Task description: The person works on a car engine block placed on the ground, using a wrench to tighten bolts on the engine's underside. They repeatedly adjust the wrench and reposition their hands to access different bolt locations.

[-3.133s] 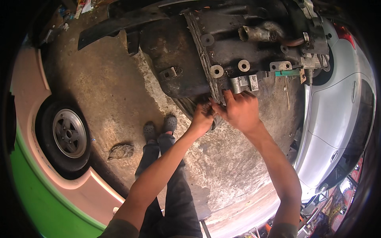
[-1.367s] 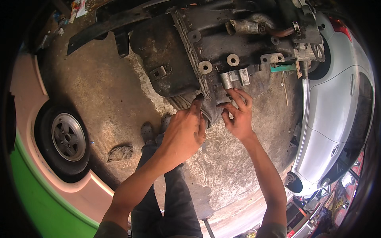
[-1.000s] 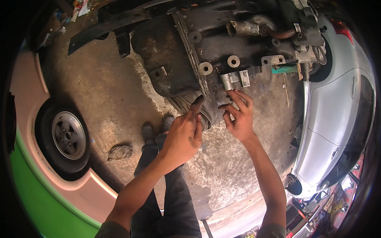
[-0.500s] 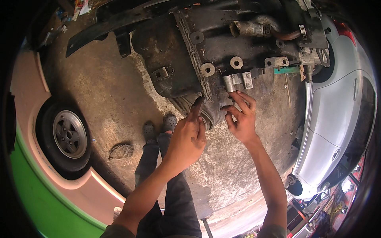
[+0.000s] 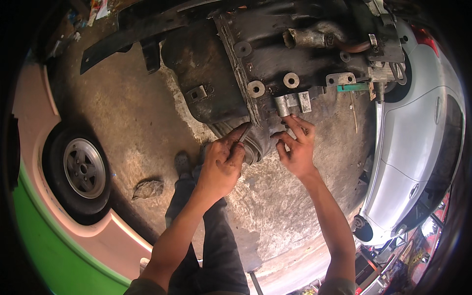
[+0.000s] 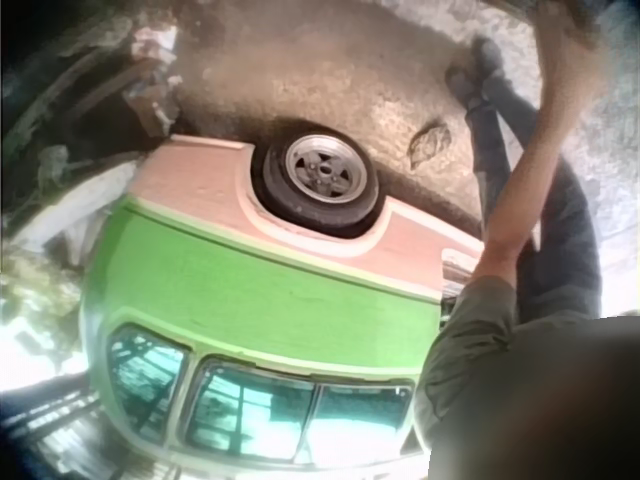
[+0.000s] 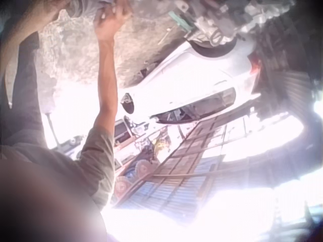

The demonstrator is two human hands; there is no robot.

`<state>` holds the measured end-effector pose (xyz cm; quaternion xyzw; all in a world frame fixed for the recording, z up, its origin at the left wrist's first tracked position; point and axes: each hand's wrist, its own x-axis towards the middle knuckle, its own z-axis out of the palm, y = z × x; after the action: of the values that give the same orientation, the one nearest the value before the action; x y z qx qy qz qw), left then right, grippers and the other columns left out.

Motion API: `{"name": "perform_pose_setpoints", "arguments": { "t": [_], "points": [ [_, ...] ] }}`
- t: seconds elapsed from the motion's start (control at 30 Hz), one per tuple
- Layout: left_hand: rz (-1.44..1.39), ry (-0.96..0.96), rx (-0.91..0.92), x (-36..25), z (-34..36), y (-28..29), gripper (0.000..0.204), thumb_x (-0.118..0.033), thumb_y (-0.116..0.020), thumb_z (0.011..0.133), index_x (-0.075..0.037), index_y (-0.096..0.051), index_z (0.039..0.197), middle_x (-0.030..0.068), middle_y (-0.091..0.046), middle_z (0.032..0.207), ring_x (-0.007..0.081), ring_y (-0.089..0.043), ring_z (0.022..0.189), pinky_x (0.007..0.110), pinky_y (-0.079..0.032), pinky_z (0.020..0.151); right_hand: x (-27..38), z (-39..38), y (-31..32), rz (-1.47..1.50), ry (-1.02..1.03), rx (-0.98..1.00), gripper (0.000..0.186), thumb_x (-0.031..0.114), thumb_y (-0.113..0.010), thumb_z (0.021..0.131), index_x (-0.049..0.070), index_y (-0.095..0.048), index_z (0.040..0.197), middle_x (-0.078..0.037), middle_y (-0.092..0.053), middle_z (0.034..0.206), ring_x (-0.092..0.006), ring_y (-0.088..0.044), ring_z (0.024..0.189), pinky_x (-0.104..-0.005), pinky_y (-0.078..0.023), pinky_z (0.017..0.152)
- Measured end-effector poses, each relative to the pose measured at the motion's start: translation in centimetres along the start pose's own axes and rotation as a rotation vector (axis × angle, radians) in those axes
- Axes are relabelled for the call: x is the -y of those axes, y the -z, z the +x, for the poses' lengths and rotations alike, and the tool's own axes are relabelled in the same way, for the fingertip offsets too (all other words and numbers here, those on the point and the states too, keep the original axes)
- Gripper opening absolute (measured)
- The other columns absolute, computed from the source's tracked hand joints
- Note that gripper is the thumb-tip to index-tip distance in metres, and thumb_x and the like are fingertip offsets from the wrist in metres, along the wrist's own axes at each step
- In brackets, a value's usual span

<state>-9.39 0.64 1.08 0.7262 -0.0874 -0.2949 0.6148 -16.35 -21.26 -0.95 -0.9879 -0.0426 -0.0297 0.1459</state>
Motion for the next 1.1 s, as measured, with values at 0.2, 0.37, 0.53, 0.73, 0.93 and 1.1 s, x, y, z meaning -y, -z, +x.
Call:
{"name": "perform_pose_setpoints", "arguments": {
  "t": [0.2,0.37,0.53,0.73,0.93,1.1],
  "points": [
    [-0.023,-0.092,0.000,-0.4,1.6,1.6,0.022,-0.008,-0.054,0.088,0.004,-0.063,0.103,0.0271,-0.063,0.083,0.0417,-0.062,0.076,0.045,-0.049,0.072,0.2,-0.2,-0.5,-0.003,-0.020,-0.021,0.020,0.001,-0.068,0.067,0.011,-0.073,0.083,-0.008,-0.056,0.135,-0.0319,-0.043,0.125,-0.0427,-0.036,0.105],
    [0.168,-0.180,-0.017,-1.5,2.3,1.9,0.017,-0.008,-0.058,0.085,0.008,-0.061,0.083,0.0299,-0.061,0.075,0.0458,-0.062,0.075,0.052,-0.049,0.071,0.2,-0.2,-0.5,-0.012,-0.014,-0.030,0.020,0.001,-0.067,0.067,0.012,-0.073,0.083,-0.008,-0.055,0.137,-0.0318,-0.043,0.124,-0.0428,-0.036,0.105],
    [0.231,-0.151,0.046,-2.5,2.4,2.3,0.019,-0.008,-0.061,0.083,0.009,-0.061,0.073,0.0303,-0.062,0.074,0.0446,-0.064,0.074,0.051,-0.051,0.071,0.6,0.0,-0.5,-0.021,-0.030,-0.034,0.020,0.001,-0.066,0.067,0.013,-0.072,0.083,-0.005,-0.054,0.138,-0.0315,-0.042,0.125,-0.0420,-0.035,0.106],
    [0.319,-0.136,0.190,-2.9,3.3,3.3,0.022,-0.010,-0.057,0.086,0.006,-0.065,0.099,0.0291,-0.064,0.081,0.0459,-0.063,0.082,0.049,-0.051,0.075,0.9,0.0,-0.5,-0.013,-0.049,-0.031,0.020,0.001,-0.066,0.067,0.013,-0.072,0.082,-0.002,-0.053,0.141,-0.0312,-0.040,0.126,-0.0412,-0.034,0.108],
    [0.329,-0.076,0.159,-3.2,2.6,2.5,0.020,-0.011,-0.059,0.086,0.007,-0.065,0.092,0.0274,-0.065,0.077,0.0461,-0.064,0.076,0.049,-0.051,0.071,1.3,0.3,-0.4,-0.031,-0.031,-0.044,0.020,0.000,-0.066,0.067,0.013,-0.073,0.081,-0.001,-0.053,0.141,-0.0312,-0.039,0.126,-0.0415,-0.036,0.108],
    [0.334,-0.101,0.128,-3.6,2.8,2.6,0.019,-0.011,-0.060,0.085,0.007,-0.064,0.084,0.0275,-0.064,0.075,0.0455,-0.064,0.076,0.050,-0.050,0.073,1.4,0.4,-0.2,-0.034,-0.033,-0.032,0.021,-0.001,-0.066,0.067,0.013,-0.072,0.081,-0.001,-0.053,0.141,-0.0311,-0.040,0.125,-0.0412,-0.037,0.108]
  ]
}}
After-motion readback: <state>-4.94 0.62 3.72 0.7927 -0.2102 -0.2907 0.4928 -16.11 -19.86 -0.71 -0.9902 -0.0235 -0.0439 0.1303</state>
